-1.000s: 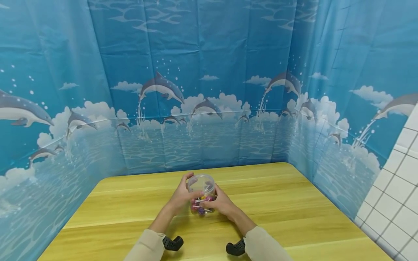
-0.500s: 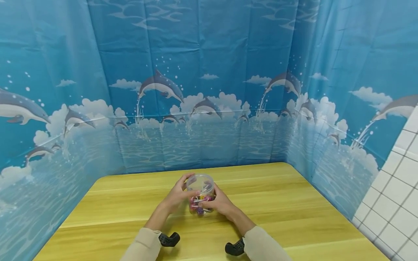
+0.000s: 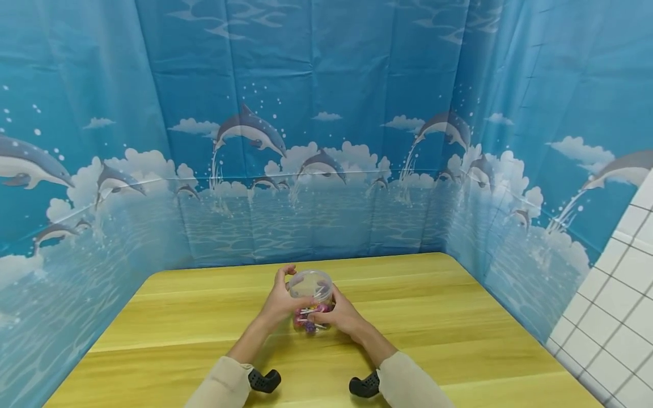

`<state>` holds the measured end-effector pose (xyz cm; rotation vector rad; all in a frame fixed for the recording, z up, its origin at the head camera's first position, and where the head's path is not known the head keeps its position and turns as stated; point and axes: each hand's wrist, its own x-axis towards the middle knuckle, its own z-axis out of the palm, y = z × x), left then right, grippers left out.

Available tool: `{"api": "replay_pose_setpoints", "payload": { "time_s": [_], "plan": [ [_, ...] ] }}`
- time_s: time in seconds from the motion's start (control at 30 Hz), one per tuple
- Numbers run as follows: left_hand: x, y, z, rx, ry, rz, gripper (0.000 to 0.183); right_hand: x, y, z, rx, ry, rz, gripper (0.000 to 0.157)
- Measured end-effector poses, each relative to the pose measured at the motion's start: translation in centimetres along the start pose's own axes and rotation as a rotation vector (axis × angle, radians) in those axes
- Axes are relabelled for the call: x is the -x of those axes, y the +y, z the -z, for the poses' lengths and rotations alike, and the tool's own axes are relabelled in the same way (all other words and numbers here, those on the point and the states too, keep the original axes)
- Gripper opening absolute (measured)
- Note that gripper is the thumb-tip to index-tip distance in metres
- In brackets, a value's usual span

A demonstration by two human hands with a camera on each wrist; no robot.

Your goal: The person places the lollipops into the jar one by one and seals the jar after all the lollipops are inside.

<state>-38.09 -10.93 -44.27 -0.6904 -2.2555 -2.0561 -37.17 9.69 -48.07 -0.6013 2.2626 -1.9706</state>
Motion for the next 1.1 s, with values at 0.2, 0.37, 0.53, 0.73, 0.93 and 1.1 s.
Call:
{"api": "replay_pose_setpoints", "payload": {
  "time_s": [0.2,0.37,0.53,0.73,0.93,1.1],
  "plan": [
    [0.1,-0.3,0.5,0.049,-0.06,0.019,0.079,0.1,-0.1,-0.1,0.018,0.001,-0.002,0.099],
    [-0.1,-0.4,1.8,0.134,-0.176,0.06,0.073,0.0,-0.1,-0.2,0.021,0.017,-0.013,0.101],
    [0.1,-0.4,2.5,0.121,-0.232,0.077,0.078,0.0,0.2,-0.4,0.023,-0.001,-0.014,0.102],
    [0.1,-0.4,2.9,0.102,-0.231,0.073,0.075,-0.4,0.1,-0.3,0.035,-0.007,-0.023,0.103],
    [-0.7,-0.3,2.1,0.073,-0.266,0.072,0.077,0.1,0.1,1.0,0.055,0.011,-0.039,0.102],
    [-1.2,0.3,1.6,-0.021,-0.279,0.056,0.081,0.7,-0.2,2.7,0.08,-0.008,-0.041,0.1]
  ]
}}
